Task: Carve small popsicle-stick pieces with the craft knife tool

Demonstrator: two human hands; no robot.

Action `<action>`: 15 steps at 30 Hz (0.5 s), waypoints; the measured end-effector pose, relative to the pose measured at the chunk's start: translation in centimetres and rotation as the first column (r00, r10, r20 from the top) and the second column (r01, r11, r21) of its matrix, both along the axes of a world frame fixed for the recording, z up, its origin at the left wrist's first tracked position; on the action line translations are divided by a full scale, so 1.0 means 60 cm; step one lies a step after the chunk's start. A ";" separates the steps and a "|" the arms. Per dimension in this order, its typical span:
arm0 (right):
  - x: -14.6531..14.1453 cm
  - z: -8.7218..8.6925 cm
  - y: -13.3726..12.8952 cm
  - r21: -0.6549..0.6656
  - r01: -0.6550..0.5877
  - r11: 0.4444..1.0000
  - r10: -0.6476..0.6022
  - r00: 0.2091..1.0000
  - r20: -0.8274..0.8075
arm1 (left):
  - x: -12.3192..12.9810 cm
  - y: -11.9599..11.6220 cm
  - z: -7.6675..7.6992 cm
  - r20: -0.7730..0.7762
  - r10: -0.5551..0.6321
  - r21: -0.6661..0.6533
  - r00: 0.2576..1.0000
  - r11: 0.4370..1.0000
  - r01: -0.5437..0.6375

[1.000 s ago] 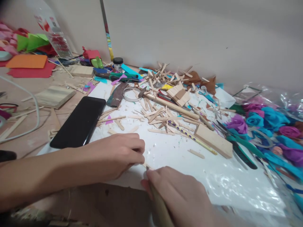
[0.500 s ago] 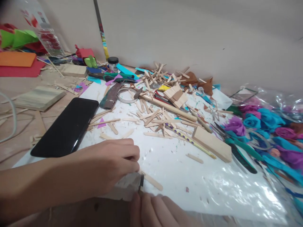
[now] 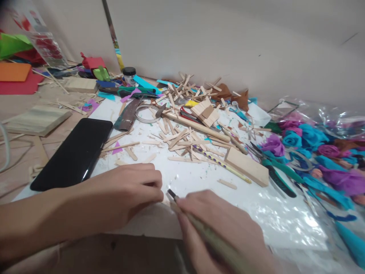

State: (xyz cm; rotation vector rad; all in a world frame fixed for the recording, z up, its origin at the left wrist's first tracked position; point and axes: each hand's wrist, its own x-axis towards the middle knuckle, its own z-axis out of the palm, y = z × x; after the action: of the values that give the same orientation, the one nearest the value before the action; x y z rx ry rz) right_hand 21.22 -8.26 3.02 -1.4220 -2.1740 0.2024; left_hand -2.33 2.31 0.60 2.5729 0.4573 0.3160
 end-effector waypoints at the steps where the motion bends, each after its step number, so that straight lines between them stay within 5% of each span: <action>1: 0.001 0.006 0.009 -0.016 0.065 0.998 -0.066 0.995 -0.070 | -0.001 0.000 -0.004 0.020 0.012 -0.009 1.000 1.000 -0.012; 4: 0.011 0.019 0.029 -0.199 0.188 0.962 -0.239 0.932 -0.273 | -0.002 0.000 -0.014 0.063 0.036 -0.032 0.997 0.999 -0.034; 8: 0.027 0.029 0.041 -0.467 0.093 0.879 -0.297 0.874 -0.385 | 0.000 -0.002 -0.019 0.068 0.041 -0.071 0.997 0.997 -0.036; 15: 0.021 0.008 0.032 -0.428 0.074 0.901 -0.245 0.901 -0.359 | -0.001 -0.004 -0.012 0.047 0.044 -0.083 0.998 0.996 -0.040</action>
State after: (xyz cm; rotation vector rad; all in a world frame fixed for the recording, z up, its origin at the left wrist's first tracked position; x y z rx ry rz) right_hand 22.47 -6.32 3.52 -1.6007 -1.7180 0.8536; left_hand -2.37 2.09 -0.10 2.4730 0.4970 0.3663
